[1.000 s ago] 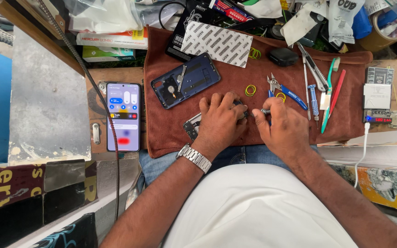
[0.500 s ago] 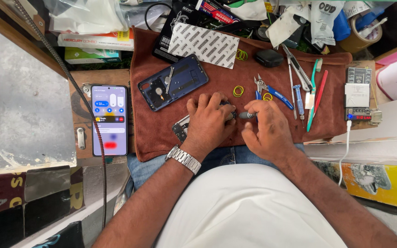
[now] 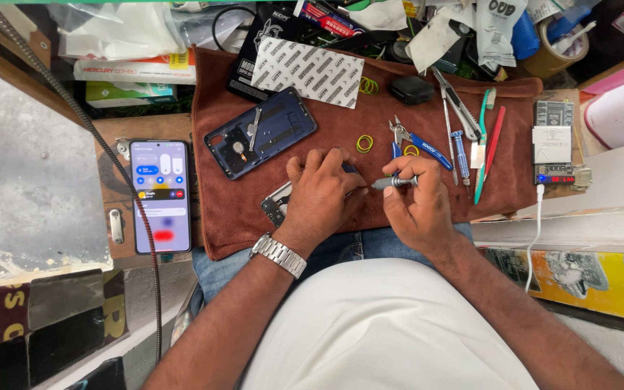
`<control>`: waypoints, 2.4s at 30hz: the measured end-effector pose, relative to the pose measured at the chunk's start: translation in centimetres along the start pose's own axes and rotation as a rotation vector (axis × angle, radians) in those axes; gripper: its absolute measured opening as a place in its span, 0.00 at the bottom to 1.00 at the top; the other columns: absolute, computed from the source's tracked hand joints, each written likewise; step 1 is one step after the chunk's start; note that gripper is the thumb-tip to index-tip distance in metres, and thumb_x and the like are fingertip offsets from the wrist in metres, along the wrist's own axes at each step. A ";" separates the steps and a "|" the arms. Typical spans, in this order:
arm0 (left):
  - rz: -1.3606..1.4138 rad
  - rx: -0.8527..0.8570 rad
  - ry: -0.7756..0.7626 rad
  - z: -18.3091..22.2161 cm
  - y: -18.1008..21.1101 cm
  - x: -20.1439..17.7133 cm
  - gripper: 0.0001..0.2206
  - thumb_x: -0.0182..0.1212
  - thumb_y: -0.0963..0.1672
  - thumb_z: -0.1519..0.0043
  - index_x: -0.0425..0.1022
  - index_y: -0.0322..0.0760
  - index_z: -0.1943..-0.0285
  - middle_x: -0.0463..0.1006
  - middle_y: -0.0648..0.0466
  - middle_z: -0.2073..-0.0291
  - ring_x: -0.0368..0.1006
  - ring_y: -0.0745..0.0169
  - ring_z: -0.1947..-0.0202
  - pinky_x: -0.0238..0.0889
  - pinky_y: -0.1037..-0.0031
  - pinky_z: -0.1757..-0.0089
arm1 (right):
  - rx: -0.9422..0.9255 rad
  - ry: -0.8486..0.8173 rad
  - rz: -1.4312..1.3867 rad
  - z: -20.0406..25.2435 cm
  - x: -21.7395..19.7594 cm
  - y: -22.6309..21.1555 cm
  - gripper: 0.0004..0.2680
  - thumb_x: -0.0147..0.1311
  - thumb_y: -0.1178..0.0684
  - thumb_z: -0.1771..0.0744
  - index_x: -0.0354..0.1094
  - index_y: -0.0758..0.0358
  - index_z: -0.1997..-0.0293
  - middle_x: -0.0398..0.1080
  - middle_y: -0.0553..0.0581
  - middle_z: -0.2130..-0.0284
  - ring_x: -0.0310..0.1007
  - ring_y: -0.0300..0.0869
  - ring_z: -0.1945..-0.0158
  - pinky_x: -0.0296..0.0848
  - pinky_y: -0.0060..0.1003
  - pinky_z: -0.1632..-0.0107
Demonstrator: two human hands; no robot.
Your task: The person disassembles a smartphone, removing the back cover and battery. They use a screwdriver to unscrew components and a red plastic tool to pry open the device. The person then handles the internal components and a separate screen assembly.
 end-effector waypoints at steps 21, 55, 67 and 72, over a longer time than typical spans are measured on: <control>-0.217 -0.220 0.216 -1.4 -5.5 -4.6 0.22 0.71 0.46 0.44 0.75 0.44 0.40 0.71 0.50 0.47 0.64 0.47 0.47 0.52 0.51 0.50 | 0.068 0.276 0.343 -0.7 -3.8 7.0 0.08 0.59 0.69 0.36 0.62 0.66 0.60 0.70 0.61 0.59 0.73 0.52 0.54 0.72 0.44 0.51; 1.495 -0.367 -0.106 -3.2 4.3 -7.6 0.22 0.57 0.42 0.32 0.56 0.35 0.31 0.79 0.51 0.54 0.77 0.70 0.55 0.74 0.78 0.56 | 0.772 0.239 0.475 4.4 -13.0 15.4 0.11 0.66 0.53 0.37 0.77 0.68 0.56 0.79 0.59 0.67 0.79 0.41 0.64 0.77 0.35 0.56; 1.618 -0.244 -0.289 -1.4 8.9 -10.5 0.14 0.54 0.38 0.29 0.60 0.31 0.35 0.81 0.47 0.56 0.73 0.74 0.56 0.70 0.81 0.57 | 0.798 0.216 0.392 4.8 -12.4 15.0 0.11 0.65 0.54 0.37 0.74 0.68 0.53 0.79 0.58 0.67 0.78 0.39 0.66 0.76 0.34 0.59; 1.675 -0.314 -0.363 -1.4 8.9 -10.4 0.16 0.45 0.37 0.33 0.60 0.30 0.36 0.81 0.47 0.56 0.75 0.74 0.56 0.72 0.79 0.55 | 0.848 0.318 0.192 5.3 -12.6 16.2 0.08 0.62 0.59 0.37 0.72 0.68 0.58 0.76 0.55 0.70 0.75 0.38 0.69 0.74 0.32 0.66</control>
Point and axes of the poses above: each hand's wrist, its own z-axis away from the middle knuckle, its own x-axis out of the palm, y = z × x, the point moved 2 cm from there along -z, towards the middle knuckle
